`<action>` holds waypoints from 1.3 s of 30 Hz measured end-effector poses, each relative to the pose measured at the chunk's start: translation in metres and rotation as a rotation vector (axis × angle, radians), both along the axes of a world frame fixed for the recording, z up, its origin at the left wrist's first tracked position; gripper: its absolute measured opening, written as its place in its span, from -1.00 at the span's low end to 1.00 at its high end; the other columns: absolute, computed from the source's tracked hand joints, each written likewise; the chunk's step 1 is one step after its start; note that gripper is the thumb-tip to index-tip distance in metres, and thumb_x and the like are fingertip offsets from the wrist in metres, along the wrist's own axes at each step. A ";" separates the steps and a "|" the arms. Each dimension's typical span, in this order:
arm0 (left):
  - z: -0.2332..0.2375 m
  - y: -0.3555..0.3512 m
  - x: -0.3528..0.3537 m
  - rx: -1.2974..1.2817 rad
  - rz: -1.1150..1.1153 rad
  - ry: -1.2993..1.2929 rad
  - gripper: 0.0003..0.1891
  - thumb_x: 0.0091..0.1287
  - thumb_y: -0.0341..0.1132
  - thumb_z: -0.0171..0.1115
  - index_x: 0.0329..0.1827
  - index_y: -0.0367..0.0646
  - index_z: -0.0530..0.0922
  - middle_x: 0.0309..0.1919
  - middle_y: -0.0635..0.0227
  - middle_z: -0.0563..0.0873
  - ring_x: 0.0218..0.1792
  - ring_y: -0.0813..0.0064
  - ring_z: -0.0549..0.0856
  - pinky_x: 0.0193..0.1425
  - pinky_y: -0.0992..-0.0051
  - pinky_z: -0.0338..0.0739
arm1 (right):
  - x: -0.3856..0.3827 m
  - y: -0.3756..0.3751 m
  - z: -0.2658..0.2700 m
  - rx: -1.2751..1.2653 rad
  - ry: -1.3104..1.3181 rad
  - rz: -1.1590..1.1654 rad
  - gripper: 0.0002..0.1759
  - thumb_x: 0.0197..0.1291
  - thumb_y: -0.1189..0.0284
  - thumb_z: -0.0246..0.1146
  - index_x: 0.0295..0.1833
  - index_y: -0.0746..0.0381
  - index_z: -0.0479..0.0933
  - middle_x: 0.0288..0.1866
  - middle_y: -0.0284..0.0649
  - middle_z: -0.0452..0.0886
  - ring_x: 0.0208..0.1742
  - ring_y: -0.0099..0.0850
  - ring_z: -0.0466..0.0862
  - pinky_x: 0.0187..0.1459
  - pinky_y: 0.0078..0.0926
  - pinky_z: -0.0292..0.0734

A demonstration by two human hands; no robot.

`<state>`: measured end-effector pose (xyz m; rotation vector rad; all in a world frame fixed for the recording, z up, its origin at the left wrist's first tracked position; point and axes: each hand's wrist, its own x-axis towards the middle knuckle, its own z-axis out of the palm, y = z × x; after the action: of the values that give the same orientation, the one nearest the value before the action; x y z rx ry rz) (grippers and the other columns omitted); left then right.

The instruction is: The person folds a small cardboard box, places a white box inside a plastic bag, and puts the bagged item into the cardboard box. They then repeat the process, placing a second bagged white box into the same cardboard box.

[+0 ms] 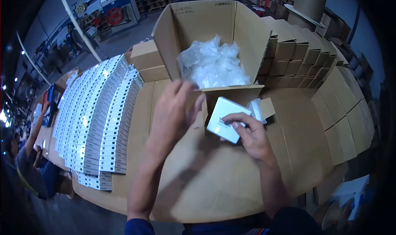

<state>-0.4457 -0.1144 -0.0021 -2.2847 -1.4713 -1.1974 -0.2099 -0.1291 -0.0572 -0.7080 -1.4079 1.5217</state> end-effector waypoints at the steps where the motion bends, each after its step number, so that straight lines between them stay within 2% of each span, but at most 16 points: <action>1: 0.004 0.041 0.003 0.083 0.030 0.037 -0.66 0.27 -0.38 0.48 0.06 -0.25 0.59 -0.08 0.07 0.67 0.00 0.02 0.67 0.11 0.14 0.59 | 0.006 0.015 0.007 0.096 -0.032 -0.063 -0.74 0.58 0.62 0.05 0.17 0.36 0.63 0.08 -0.26 0.68 0.04 -0.51 0.70 0.00 -0.49 0.80; 3: 0.007 0.119 0.008 0.172 0.115 0.099 -0.65 0.28 -0.36 0.47 0.07 -0.26 0.60 -0.08 0.04 0.73 0.02 -0.02 0.71 0.19 0.13 0.61 | 0.016 0.043 0.021 0.172 -0.060 -0.129 -0.76 0.52 0.63 0.12 0.15 0.35 0.64 0.08 -0.25 0.69 0.07 -0.54 0.65 0.09 -0.54 0.63; 5: 0.001 0.183 0.004 0.034 0.238 0.223 -0.63 0.26 -0.39 0.46 0.09 -0.29 0.58 0.00 -0.05 0.68 0.10 -0.01 0.66 0.20 0.17 0.63 | 0.023 0.072 0.033 0.351 -0.097 -0.186 -0.75 0.46 0.64 0.15 0.13 0.35 0.66 0.05 -0.27 0.70 0.05 -0.58 0.59 0.11 -0.57 0.47; 8: -0.035 0.260 -0.015 -0.111 0.364 0.297 -0.74 0.26 -0.40 0.42 -0.05 -0.31 0.64 -0.10 -0.16 0.73 0.00 -0.13 0.73 0.13 0.09 0.69 | 0.025 0.104 0.044 0.367 -0.078 -0.219 -0.76 0.43 0.64 0.17 0.10 0.32 0.69 -0.04 -0.34 0.68 -0.07 -0.65 0.55 -0.05 -0.62 0.48; 12: -0.047 0.300 -0.030 -0.148 0.345 0.092 -0.86 0.26 -0.42 0.37 -0.26 -0.36 0.66 -0.30 -0.21 0.76 -0.22 -0.24 0.78 -0.04 -0.02 0.69 | 0.030 0.149 0.037 0.464 -0.175 -0.248 -0.76 0.38 0.59 0.26 0.10 0.23 0.72 -0.09 -0.32 0.65 -0.18 -0.65 0.53 -0.21 -0.61 0.45; 14: -0.036 0.284 -0.024 -0.048 0.265 -0.108 -0.87 0.27 -0.45 0.34 -0.31 -0.38 0.66 -0.37 -0.24 0.74 -0.29 -0.24 0.78 -0.08 -0.04 0.67 | 0.030 0.164 0.024 0.506 -0.260 -0.315 -0.76 0.34 0.51 0.34 0.10 0.17 0.74 -0.13 -0.26 0.65 -0.21 -0.59 0.55 -0.22 -0.56 0.48; 18: 0.001 0.220 0.005 -0.026 0.151 -0.280 -0.80 0.37 -0.38 0.42 -0.10 -0.36 0.69 -0.34 -0.04 0.79 -0.36 0.13 0.81 -0.17 0.28 0.66 | 0.017 0.173 0.018 0.593 -0.276 -0.453 -0.68 0.28 0.32 0.48 0.12 0.14 0.74 -0.13 -0.14 0.68 -0.18 -0.38 0.65 -0.11 -0.42 0.57; 19: 0.007 0.200 0.013 -0.016 0.144 -0.286 -0.80 0.38 -0.37 0.43 -0.12 -0.36 0.67 -0.38 0.01 0.77 -0.39 0.23 0.77 -0.21 0.32 0.63 | 0.015 0.168 0.024 0.585 -0.310 -0.483 -0.58 0.24 0.20 0.53 0.13 0.16 0.73 -0.07 -0.05 0.72 -0.09 -0.23 0.71 -0.02 -0.33 0.60; 22: 0.015 0.135 0.041 -0.005 0.100 -0.310 -0.77 0.40 -0.33 0.45 -0.18 -0.34 0.62 -0.48 0.14 0.68 -0.46 0.48 0.65 -0.30 0.41 0.56 | 0.004 0.162 0.023 0.618 -0.359 -0.558 -0.50 0.22 0.13 0.54 0.16 0.20 0.72 -0.01 -0.01 0.73 -0.04 -0.20 0.72 0.02 -0.30 0.60; 24: 0.013 0.093 0.057 -0.029 0.054 -0.335 -0.75 0.41 -0.32 0.46 -0.21 -0.32 0.58 -0.53 0.21 0.61 -0.47 0.59 0.55 -0.35 0.45 0.50 | 0.000 0.147 0.029 0.561 -0.247 -0.440 -0.55 0.28 0.15 0.52 0.07 0.30 0.73 -0.12 -0.06 0.75 -0.07 -0.30 0.70 0.04 -0.35 0.57; 26: 0.005 0.058 0.065 -0.082 0.022 -0.415 -0.78 0.40 -0.37 0.45 -0.26 -0.31 0.57 -0.58 0.13 0.57 -0.57 0.41 0.50 -0.41 0.35 0.45 | 0.004 0.126 0.038 0.456 -0.206 -0.250 -0.58 0.32 0.18 0.49 0.01 0.34 0.73 -0.24 -0.11 0.74 -0.15 -0.38 0.66 0.00 -0.39 0.55; 27: 0.003 0.040 0.066 -0.150 0.045 -0.447 -0.73 0.49 -0.29 0.38 -0.30 -0.30 0.55 -0.62 0.24 0.50 -0.58 0.53 0.43 -0.46 0.40 0.37 | 0.008 0.110 0.042 0.482 -0.303 -0.285 -0.65 0.40 0.24 0.43 -0.09 0.38 0.73 -0.37 -0.26 0.68 -0.27 -0.54 0.55 -0.13 -0.48 0.50; 31: -0.026 -0.029 0.057 -0.431 -0.039 -0.725 -0.55 0.67 -0.12 0.14 -0.39 -0.27 0.52 -0.63 0.53 0.43 -0.57 0.72 0.35 -0.51 0.49 0.22 | 0.020 0.055 0.028 0.252 -0.095 -0.126 -0.68 0.49 0.29 0.35 -0.22 0.36 0.70 -0.40 -0.44 0.59 -0.34 -0.70 0.41 -0.28 -0.58 0.36; 35: -0.049 -0.098 0.057 -0.503 -0.109 -0.824 -0.53 0.70 -0.15 0.06 -0.42 -0.24 0.52 -0.63 0.59 0.45 -0.63 0.75 0.36 -0.55 0.56 0.26 | 0.032 0.006 -0.008 0.300 -0.237 -0.192 -0.64 0.51 0.25 0.34 -0.26 0.33 0.68 -0.42 -0.49 0.56 -0.40 -0.72 0.37 -0.37 -0.64 0.26; 38: -0.065 -0.142 0.042 -0.671 -0.230 -1.040 -0.59 0.72 -0.19 0.02 -0.34 -0.23 0.54 -0.63 0.52 0.48 -0.65 0.71 0.43 -0.54 0.59 0.33 | 0.030 -0.029 -0.044 -0.031 0.117 -0.183 -0.64 0.52 0.24 0.33 -0.29 0.29 0.65 -0.38 -0.47 0.56 -0.40 -0.71 0.38 -0.38 -0.62 0.28; 39: -0.079 -0.144 0.030 -0.602 -0.541 -1.226 -0.67 0.74 -0.23 -0.05 -0.17 -0.25 0.54 -0.57 0.42 0.55 -0.61 0.68 0.50 -0.49 0.63 0.39 | 0.029 -0.042 -0.051 -0.219 0.355 -0.101 -0.69 0.56 0.27 0.27 -0.23 0.27 0.63 -0.29 -0.38 0.62 -0.34 -0.65 0.55 -0.30 -0.58 0.49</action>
<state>-0.4152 -0.2584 -0.0811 -2.4328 -1.6686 -3.0454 -0.1808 -0.1710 -0.1082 -0.5932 -0.9385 1.6427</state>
